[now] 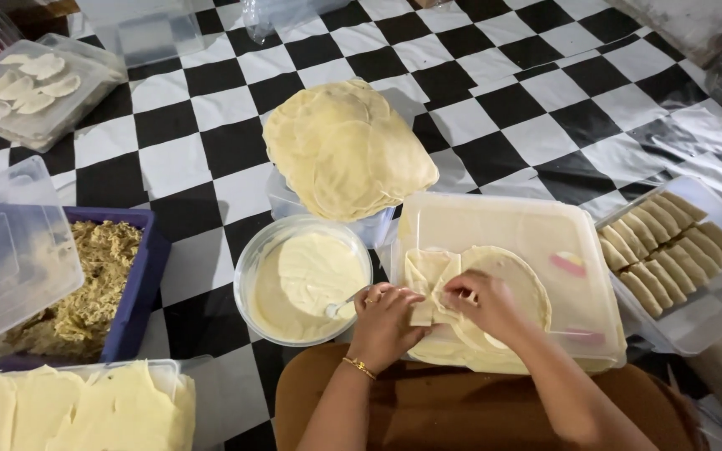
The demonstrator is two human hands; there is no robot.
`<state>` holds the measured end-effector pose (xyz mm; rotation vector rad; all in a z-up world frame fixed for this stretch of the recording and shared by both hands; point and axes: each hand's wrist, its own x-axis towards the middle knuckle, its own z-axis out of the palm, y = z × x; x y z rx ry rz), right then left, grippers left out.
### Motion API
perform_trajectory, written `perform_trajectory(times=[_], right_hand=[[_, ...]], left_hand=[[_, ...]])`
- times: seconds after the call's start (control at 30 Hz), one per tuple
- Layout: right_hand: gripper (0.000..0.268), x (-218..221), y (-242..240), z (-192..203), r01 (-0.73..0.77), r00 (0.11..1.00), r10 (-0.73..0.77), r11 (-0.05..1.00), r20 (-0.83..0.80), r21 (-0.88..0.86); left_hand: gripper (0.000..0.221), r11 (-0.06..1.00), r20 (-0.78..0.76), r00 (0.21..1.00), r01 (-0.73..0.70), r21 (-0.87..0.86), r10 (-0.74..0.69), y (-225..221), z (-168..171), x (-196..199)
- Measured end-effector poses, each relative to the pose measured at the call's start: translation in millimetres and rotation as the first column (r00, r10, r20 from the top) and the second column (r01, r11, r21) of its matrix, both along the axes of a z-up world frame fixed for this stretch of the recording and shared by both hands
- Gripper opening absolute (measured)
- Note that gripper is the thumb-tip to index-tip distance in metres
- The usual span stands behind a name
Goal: Rolling thin dough wrappers with filling to prepare spring rolls or similar food items on a production floor.
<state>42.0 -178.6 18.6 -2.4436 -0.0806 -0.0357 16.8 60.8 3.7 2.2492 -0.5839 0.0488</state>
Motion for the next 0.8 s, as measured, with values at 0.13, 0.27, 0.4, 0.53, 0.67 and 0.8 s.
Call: perform_trajectory(times=[0.13,0.27,0.4,0.53,0.67,0.8], right_hand=[[0.039,-18,8,28,-0.384,0.920,0.388,0.920,0.060,-0.077],[0.028,-17,6,1,-0.388,0.895,0.427,0.889,0.133,-0.243],[0.033,-18,3,14,-0.429,0.887,0.452,0.881,0.090,-0.200],[0.035,-12,-15,-1,-0.362,0.932,0.364,0.930,0.009,-0.066],[0.011,3,-10,5,-0.275,0.954,0.287,0.952,0.087,-0.134],[0.015,16,-17,-16,-0.245,0.928,0.288,0.950,0.238,-0.196]], left_hand=[[0.043,0.970,0.190,0.982,-0.068,0.233,0.023,-10,-34,7],[0.028,0.959,0.263,0.965,-0.081,0.272,0.007,-15,-53,13],[0.024,0.961,0.271,0.963,-0.063,0.270,-0.012,-13,-47,22],[0.035,0.980,0.126,0.992,-0.044,0.196,0.019,-13,-38,41],[0.038,0.949,0.251,0.964,-0.155,0.275,0.085,-20,-55,66],[0.051,0.961,0.178,0.970,-0.198,0.192,0.164,-16,-55,70]])
